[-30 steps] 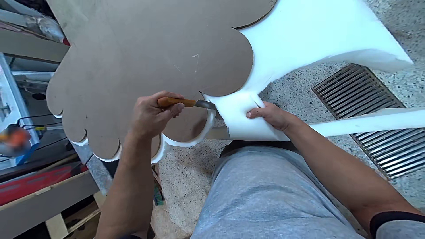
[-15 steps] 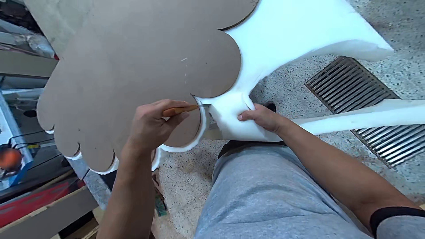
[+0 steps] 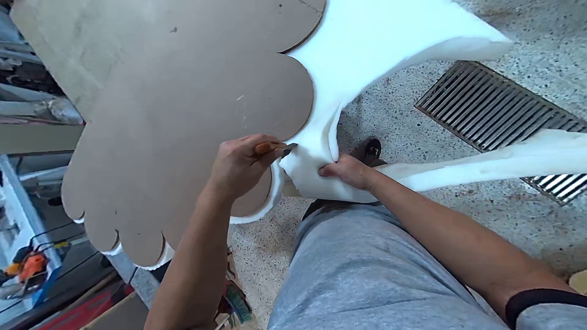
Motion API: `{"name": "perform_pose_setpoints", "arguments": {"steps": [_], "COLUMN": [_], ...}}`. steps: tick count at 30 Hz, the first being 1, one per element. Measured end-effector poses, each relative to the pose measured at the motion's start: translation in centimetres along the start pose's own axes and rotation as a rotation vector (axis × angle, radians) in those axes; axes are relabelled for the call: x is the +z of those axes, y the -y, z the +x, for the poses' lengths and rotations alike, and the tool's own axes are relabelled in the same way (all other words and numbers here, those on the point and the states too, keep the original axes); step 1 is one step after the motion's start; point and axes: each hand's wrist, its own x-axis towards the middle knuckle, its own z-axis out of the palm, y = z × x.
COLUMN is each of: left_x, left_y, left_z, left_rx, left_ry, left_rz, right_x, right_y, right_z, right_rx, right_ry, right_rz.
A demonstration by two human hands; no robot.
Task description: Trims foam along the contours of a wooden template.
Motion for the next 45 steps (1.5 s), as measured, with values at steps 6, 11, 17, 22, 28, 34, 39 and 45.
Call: {"name": "perform_pose_setpoints", "arguments": {"steps": [6, 11, 17, 22, 28, 34, 39, 45], "left_x": [2.3, 3.1, 5.4, 5.6, 6.3, 7.7, 6.9, 6.3], "left_y": [-0.5, -2.5, -2.1, -3.5, -4.6, -3.7, -5.5, -5.9], "left_z": [1.2, 1.6, 4.1, 5.5, 8.0, 11.2, 11.9, 14.3], "left_rx": [-0.022, -0.038, 0.005, 0.0, -0.054, -0.208, -0.151, -0.205], "left_ry": [-0.117, -0.166, -0.214, -0.302, -0.346, -0.363, -0.469, -0.437], "left_rz": [-0.07, -0.037, -0.035, -0.025, -0.02, 0.04, -0.075, -0.024], "right_x": [0.2, 0.0, 0.1, -0.1, -0.5, -0.2, -0.8, -1.1], "right_y": [-0.6, -0.7, -1.0, -2.0, -3.0, -3.4, -4.0, -3.8], "right_z": [-0.1, -0.6, -0.6, -0.5, -0.8, -0.8, -0.8, -0.4], "right_rx": [-0.007, 0.087, 0.079, 0.06, 0.006, 0.042, 0.023, 0.019], "right_ry": [-0.008, -0.025, -0.016, -0.011, -0.022, -0.041, -0.023, -0.008], "right_rz": [-0.035, -0.096, -0.109, -0.127, -0.16, -0.236, -0.248, -0.264]}}
